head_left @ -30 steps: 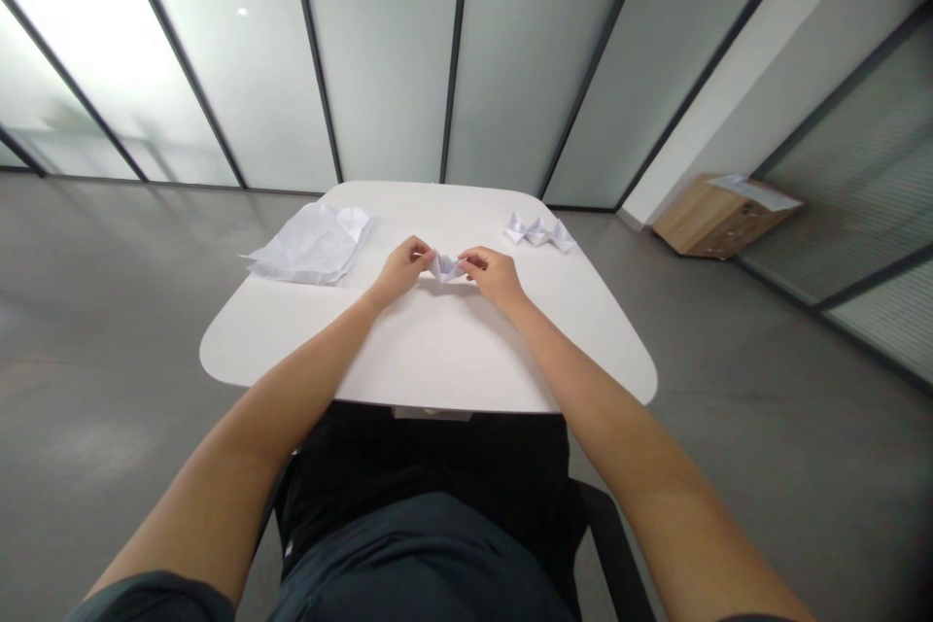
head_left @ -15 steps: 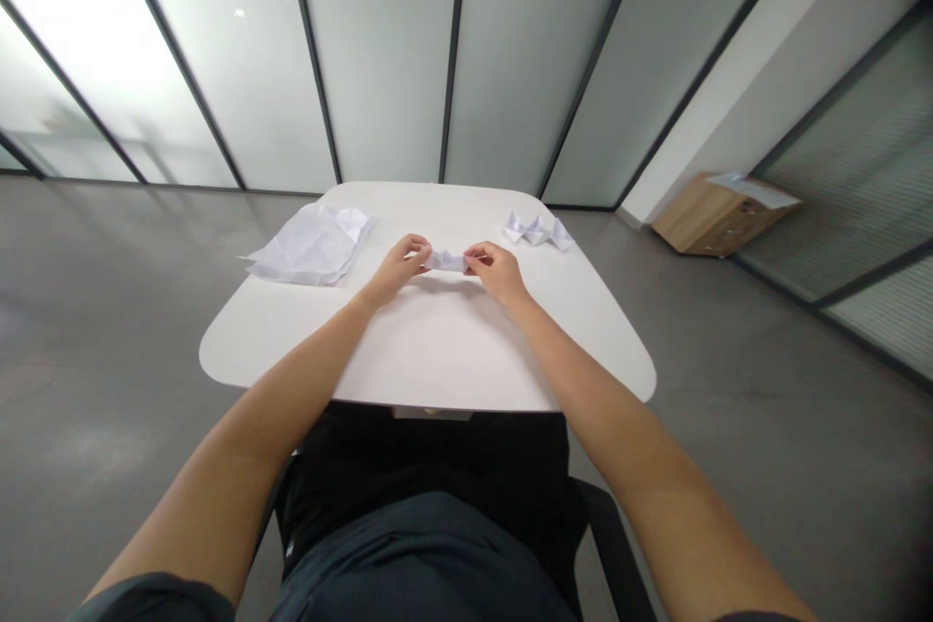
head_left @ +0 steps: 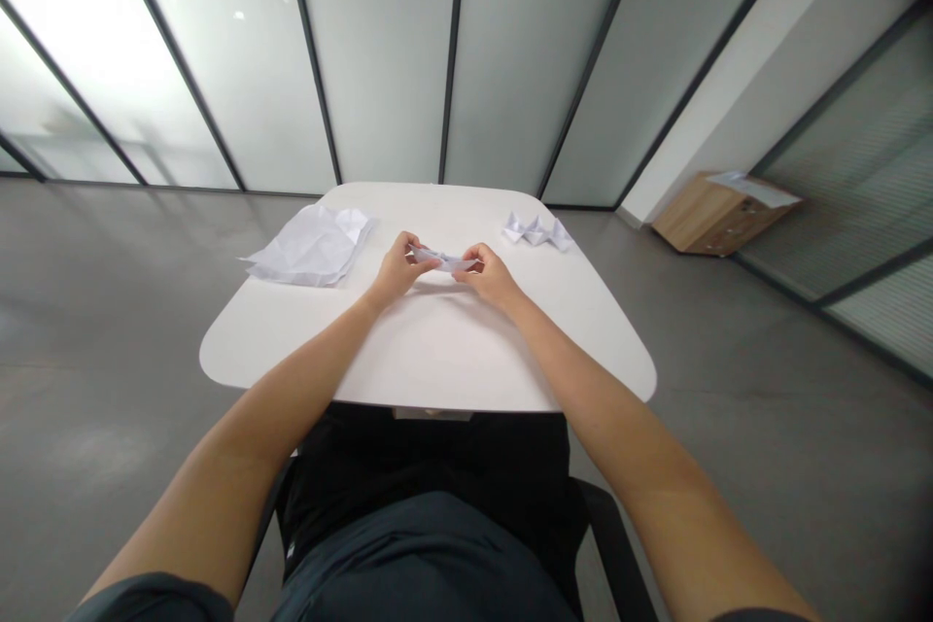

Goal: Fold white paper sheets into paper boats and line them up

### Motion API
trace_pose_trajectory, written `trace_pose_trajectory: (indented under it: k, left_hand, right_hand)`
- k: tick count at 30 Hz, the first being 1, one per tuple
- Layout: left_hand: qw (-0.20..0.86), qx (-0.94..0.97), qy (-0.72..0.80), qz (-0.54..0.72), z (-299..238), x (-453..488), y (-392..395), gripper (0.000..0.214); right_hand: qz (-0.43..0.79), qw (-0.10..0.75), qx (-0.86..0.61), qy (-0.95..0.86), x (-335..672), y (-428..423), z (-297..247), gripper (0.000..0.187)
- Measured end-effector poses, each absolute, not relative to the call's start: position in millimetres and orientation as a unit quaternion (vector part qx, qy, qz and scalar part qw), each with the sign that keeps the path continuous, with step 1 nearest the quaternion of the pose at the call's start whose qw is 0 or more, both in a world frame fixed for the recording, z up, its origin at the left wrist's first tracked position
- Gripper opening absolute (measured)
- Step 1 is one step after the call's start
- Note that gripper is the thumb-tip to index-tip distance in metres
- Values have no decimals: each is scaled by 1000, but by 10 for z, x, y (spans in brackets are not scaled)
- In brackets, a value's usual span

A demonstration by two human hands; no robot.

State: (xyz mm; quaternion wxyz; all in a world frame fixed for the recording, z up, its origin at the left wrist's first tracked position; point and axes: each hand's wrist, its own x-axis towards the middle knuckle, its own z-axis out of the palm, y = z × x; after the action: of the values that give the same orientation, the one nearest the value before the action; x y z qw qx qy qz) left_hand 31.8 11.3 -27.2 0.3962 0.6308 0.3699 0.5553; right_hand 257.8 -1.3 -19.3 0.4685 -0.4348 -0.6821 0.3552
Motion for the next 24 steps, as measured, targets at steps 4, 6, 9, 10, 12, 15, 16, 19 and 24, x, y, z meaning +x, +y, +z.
trace_pose_trajectory:
  k: [4,6,9,10,12,15,16,19,24]
  left_hand:
    - [379,653,377,536,-258,333,77,57]
    - [351,669,385,531,-257,330,68,54]
    - [307,701,403,502,-252,311,68,43]
    - [299,713,407,487,-251,299,72,39]
    - [289,733,409,460,-252,267,90,33]
    - [282,751,406,438,-264,213,128,30]
    - [281,754,403,435,-267,198,138,29]
    - [281,758,399,432,-262,175,147,28]
    - [269,759,388,449,-230,178,119,30]
  right_hand:
    - [328,463,-434,-700,2551,2,-215,41]
    - [318,461,-440,-702,2547,4,-215,39]
    - [296,458,-452,-706,2556,2,-209,35]
    - [288,456,-458,-707,2562,2,-207,33]
    - [275,451,-474,-705,2575,2,-201,30]
    - [272,441,-500,-694,2586,-1,-190,27]
    - [274,440,-503,-692,2585,-3,-186,26]
    - [277,443,-500,-691,2571,-10,-176,25]
    - [282,450,-493,-689,2555,-8,-193,24]
